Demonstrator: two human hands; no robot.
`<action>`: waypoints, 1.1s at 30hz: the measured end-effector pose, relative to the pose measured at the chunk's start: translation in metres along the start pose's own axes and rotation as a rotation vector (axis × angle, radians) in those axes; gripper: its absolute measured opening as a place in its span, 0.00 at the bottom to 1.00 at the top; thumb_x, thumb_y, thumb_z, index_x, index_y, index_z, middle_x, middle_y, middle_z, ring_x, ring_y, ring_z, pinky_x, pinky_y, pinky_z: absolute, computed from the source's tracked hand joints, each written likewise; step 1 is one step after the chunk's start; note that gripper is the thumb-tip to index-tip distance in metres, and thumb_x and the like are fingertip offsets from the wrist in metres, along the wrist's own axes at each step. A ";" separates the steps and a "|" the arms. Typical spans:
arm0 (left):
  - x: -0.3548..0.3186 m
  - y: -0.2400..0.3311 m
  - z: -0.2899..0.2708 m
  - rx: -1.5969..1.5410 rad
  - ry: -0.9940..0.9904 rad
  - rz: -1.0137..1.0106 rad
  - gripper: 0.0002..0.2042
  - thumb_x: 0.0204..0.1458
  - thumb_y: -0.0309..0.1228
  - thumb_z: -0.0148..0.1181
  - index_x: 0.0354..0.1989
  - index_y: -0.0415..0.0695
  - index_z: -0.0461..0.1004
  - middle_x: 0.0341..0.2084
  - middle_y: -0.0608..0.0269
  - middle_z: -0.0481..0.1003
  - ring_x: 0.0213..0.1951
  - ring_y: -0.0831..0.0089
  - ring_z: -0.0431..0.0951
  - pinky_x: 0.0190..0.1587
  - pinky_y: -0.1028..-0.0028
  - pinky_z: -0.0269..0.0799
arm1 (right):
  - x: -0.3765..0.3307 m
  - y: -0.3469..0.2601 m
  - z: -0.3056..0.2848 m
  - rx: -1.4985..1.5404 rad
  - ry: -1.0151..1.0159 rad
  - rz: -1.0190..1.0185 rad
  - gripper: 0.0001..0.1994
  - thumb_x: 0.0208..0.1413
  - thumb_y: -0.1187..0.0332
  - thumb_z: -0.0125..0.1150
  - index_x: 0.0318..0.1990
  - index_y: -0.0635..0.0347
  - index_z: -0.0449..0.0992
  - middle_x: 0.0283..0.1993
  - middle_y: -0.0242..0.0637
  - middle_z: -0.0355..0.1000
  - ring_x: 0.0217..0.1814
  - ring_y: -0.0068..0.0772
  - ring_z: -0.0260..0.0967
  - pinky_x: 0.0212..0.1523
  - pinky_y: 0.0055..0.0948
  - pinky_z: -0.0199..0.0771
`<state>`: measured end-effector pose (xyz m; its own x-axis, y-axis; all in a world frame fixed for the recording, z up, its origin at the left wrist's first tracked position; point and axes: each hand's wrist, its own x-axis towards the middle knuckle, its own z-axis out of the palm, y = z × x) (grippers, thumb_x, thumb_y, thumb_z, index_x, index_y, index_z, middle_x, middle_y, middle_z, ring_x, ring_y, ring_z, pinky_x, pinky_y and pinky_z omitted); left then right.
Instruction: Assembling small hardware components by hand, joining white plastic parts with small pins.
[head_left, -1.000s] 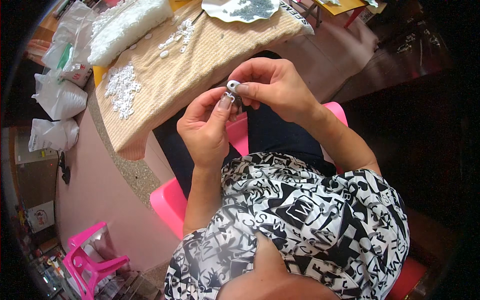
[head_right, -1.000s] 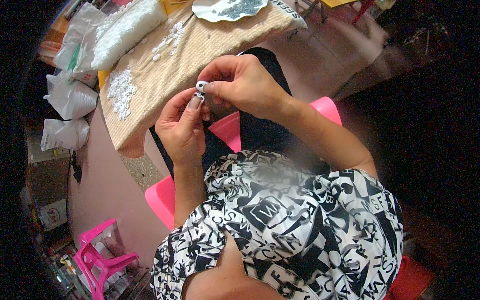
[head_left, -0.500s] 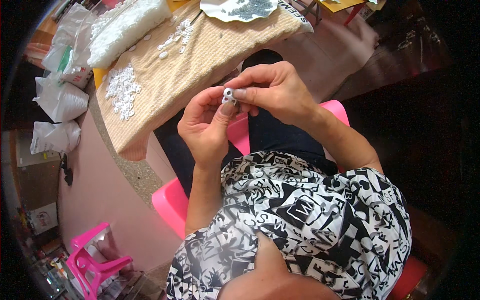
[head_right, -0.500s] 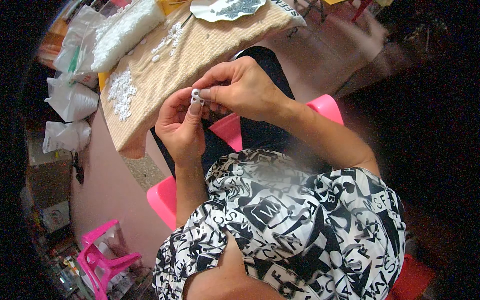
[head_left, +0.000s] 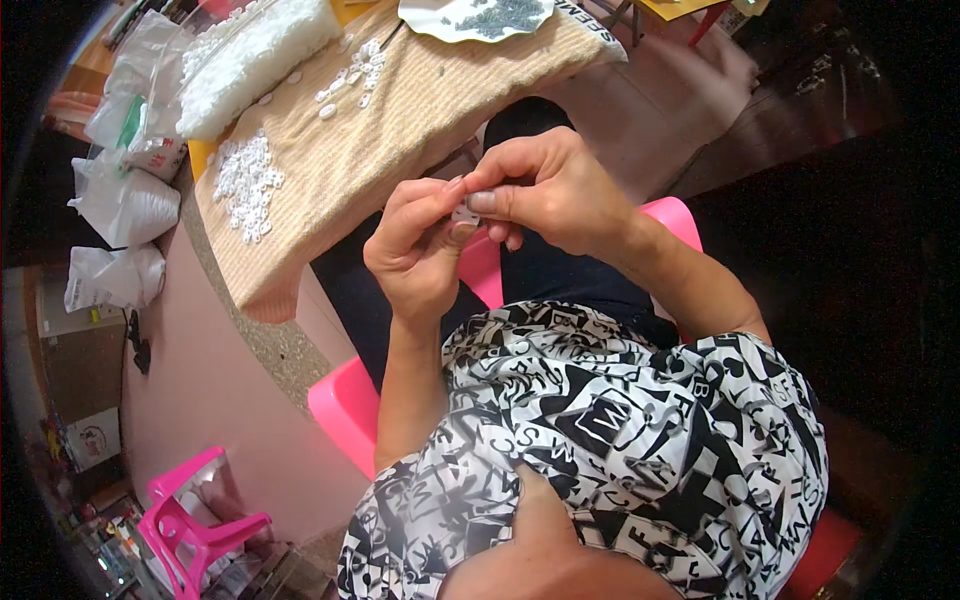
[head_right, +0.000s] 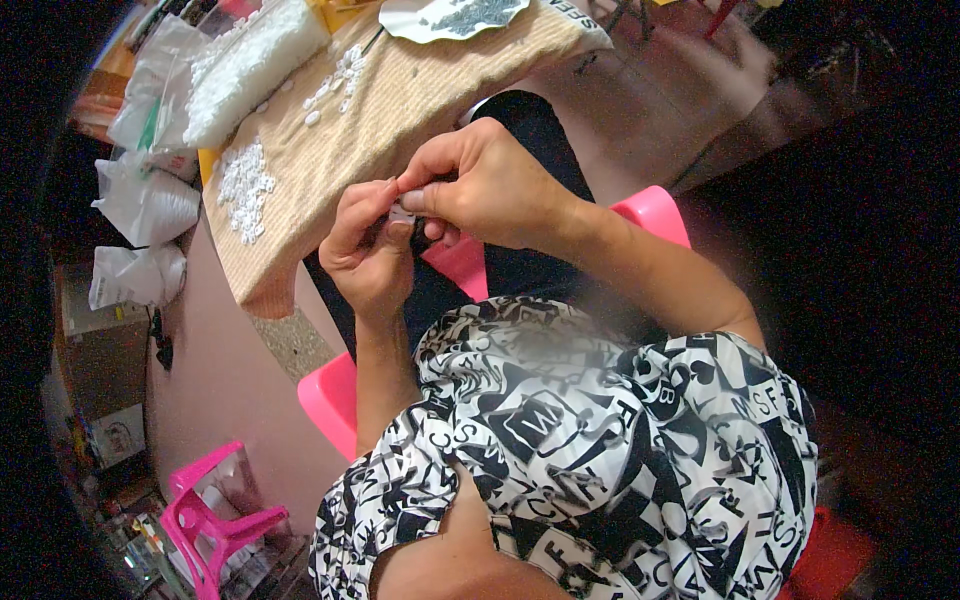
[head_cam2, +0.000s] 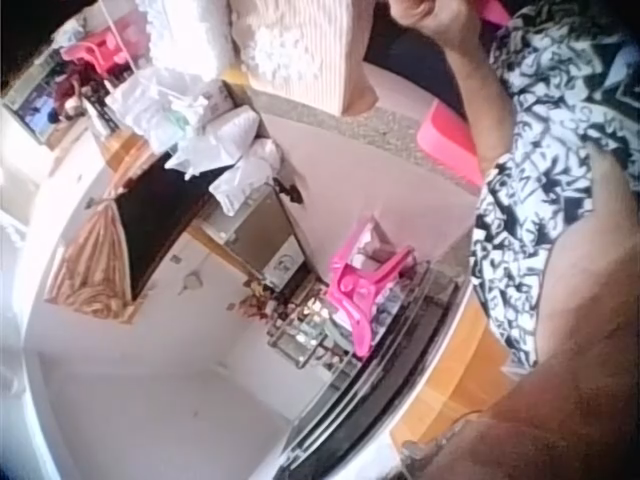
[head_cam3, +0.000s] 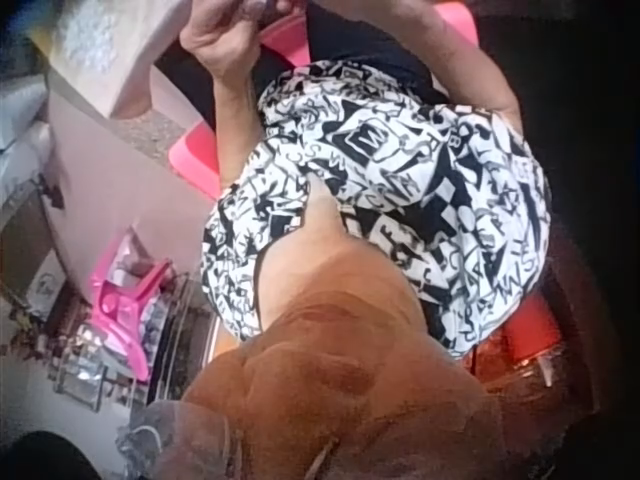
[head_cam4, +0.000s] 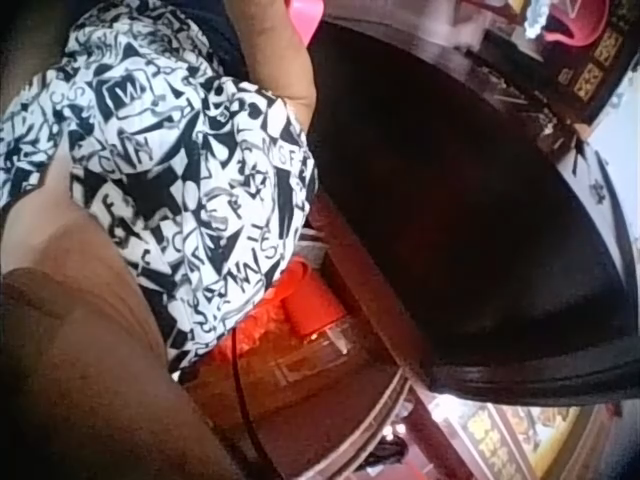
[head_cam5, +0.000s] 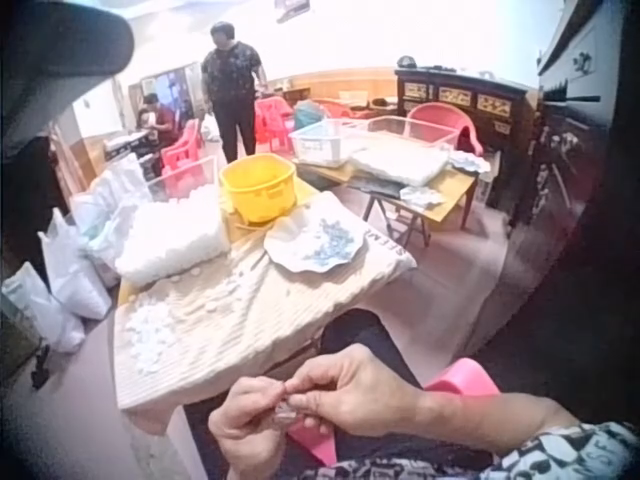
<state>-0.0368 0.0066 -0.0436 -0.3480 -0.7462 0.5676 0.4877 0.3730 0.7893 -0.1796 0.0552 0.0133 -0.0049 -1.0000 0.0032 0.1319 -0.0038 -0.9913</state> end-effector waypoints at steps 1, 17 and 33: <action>0.000 -0.001 0.000 0.010 -0.004 0.016 0.12 0.41 0.21 0.61 0.36 0.36 0.73 0.33 0.58 0.70 0.34 0.76 0.70 0.36 0.81 0.66 | 0.000 0.001 0.001 0.001 -0.001 0.002 0.03 0.46 0.78 0.55 0.28 0.69 0.74 0.19 0.33 0.69 0.18 0.16 0.66 0.16 0.14 0.66; 0.001 -0.005 -0.003 0.041 0.063 -0.032 0.12 0.42 0.21 0.60 0.37 0.35 0.72 0.32 0.58 0.70 0.32 0.77 0.70 0.34 0.81 0.67 | 0.005 0.007 0.005 0.072 0.015 0.027 0.04 0.48 0.77 0.54 0.31 0.70 0.73 0.22 0.35 0.71 0.20 0.18 0.67 0.20 0.16 0.70; 0.002 -0.006 -0.013 -0.145 0.055 -0.218 0.18 0.42 0.22 0.60 0.44 0.33 0.68 0.33 0.61 0.70 0.34 0.77 0.71 0.38 0.80 0.67 | 0.010 0.008 0.002 0.098 0.016 0.060 0.08 0.50 0.78 0.53 0.37 0.72 0.70 0.27 0.38 0.70 0.24 0.21 0.68 0.24 0.17 0.71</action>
<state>-0.0301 -0.0042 -0.0504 -0.4152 -0.8304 0.3716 0.5168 0.1208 0.8475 -0.1769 0.0456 0.0061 -0.0094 -0.9982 -0.0588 0.2285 0.0551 -0.9720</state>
